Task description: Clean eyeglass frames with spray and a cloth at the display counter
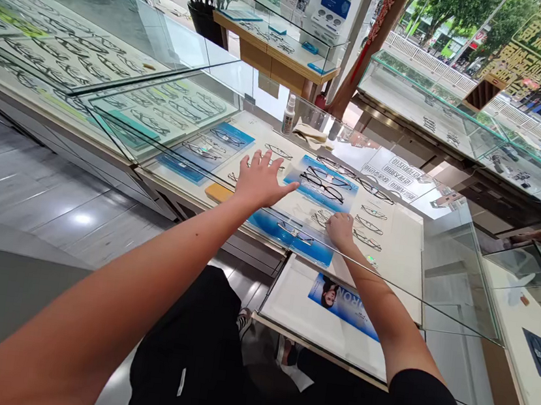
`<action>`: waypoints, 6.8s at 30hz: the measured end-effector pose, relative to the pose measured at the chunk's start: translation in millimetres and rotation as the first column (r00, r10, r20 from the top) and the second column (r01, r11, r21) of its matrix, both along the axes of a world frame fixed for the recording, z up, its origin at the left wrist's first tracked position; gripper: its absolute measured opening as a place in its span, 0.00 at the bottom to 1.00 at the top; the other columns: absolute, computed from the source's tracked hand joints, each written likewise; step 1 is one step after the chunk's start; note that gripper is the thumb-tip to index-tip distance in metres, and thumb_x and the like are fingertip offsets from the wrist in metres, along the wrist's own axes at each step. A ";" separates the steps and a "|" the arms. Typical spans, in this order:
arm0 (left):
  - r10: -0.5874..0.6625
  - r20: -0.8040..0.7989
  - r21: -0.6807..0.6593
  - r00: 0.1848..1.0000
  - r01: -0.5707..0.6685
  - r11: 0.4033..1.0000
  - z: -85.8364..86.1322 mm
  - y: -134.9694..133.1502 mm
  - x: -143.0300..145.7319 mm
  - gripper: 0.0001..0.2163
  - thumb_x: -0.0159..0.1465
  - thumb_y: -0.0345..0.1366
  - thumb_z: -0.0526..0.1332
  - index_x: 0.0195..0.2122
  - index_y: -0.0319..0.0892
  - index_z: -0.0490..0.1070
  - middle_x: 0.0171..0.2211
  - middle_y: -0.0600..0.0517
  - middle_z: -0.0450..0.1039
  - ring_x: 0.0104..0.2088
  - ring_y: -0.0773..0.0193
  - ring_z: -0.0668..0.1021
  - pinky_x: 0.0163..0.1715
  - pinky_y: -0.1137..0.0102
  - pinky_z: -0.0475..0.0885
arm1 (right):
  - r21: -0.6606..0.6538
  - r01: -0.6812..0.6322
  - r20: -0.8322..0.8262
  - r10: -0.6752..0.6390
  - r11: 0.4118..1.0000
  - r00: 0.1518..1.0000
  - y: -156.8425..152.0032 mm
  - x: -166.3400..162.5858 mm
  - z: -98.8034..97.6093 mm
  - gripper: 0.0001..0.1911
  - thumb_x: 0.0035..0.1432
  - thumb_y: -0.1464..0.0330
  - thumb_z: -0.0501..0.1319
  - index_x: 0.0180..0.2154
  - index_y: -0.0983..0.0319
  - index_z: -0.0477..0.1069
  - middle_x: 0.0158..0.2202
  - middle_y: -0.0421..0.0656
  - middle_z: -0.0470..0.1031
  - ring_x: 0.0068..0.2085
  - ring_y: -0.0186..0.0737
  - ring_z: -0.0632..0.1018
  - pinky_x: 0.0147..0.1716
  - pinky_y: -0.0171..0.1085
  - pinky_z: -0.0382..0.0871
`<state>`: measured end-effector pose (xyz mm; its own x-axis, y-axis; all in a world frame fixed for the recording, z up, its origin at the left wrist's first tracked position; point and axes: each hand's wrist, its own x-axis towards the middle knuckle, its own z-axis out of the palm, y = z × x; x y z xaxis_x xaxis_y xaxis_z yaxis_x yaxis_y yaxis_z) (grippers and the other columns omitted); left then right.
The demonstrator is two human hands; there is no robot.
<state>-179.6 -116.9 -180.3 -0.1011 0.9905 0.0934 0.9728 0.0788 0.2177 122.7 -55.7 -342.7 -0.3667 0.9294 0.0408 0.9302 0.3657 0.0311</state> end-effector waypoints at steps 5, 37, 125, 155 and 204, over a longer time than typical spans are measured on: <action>0.000 0.010 0.008 1.000 0.000 1.000 0.0 0.2 -0.3 0.46 0.68 0.72 0.43 0.77 0.45 0.57 0.80 0.40 0.48 0.79 0.39 0.50 0.75 0.42 0.46 | -0.029 0.023 -0.004 -0.024 0.999 1.000 5.9 -1.9 5.5 0.19 0.71 0.71 0.53 0.45 0.60 0.84 0.52 0.53 0.80 0.58 0.52 0.72 0.63 0.50 0.53; 0.003 0.007 0.013 1.000 -0.003 1.000 -0.1 -0.4 -0.5 0.45 0.68 0.71 0.44 0.77 0.46 0.57 0.80 0.41 0.47 0.79 0.40 0.50 0.75 0.44 0.46 | 0.085 0.051 0.025 -0.053 0.995 0.998 8.7 14.2 25.1 0.23 0.70 0.75 0.51 0.55 0.61 0.80 0.62 0.55 0.77 0.62 0.57 0.67 0.63 0.52 0.53; -0.006 -0.062 -0.079 0.998 0.001 0.997 4.4 5.8 1.1 0.48 0.68 0.71 0.40 0.81 0.43 0.48 0.81 0.40 0.40 0.80 0.39 0.46 0.75 0.43 0.43 | 0.085 -0.201 -0.160 0.212 0.976 0.964 -39.0 -21.0 32.7 0.19 0.74 0.64 0.56 0.59 0.63 0.75 0.61 0.56 0.75 0.60 0.57 0.71 0.59 0.51 0.63; -0.010 -0.010 -0.051 1.000 0.010 0.999 3.1 4.9 1.9 0.49 0.68 0.71 0.40 0.81 0.41 0.48 0.81 0.40 0.40 0.80 0.37 0.46 0.75 0.43 0.42 | -0.167 0.091 0.088 -0.077 0.982 0.993 -79.6 33.2 48.3 0.21 0.78 0.63 0.49 0.52 0.68 0.77 0.54 0.59 0.80 0.57 0.54 0.76 0.61 0.47 0.63; 0.057 -0.023 -0.011 0.998 -0.058 0.998 0.6 7.4 -0.3 0.53 0.65 0.74 0.40 0.80 0.38 0.50 0.80 0.33 0.41 0.79 0.33 0.46 0.74 0.40 0.42 | -0.007 -0.127 -0.216 0.122 0.992 0.969 -213.3 29.2 216.6 0.37 0.76 0.48 0.48 0.77 0.56 0.57 0.77 0.48 0.59 0.78 0.57 0.55 0.76 0.60 0.55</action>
<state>-179.9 -109.5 -179.7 -0.1560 0.9841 0.0850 0.9713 0.1372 0.1944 151.9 -268.9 -126.1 -0.4642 0.8785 0.1128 0.8615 0.4774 -0.1726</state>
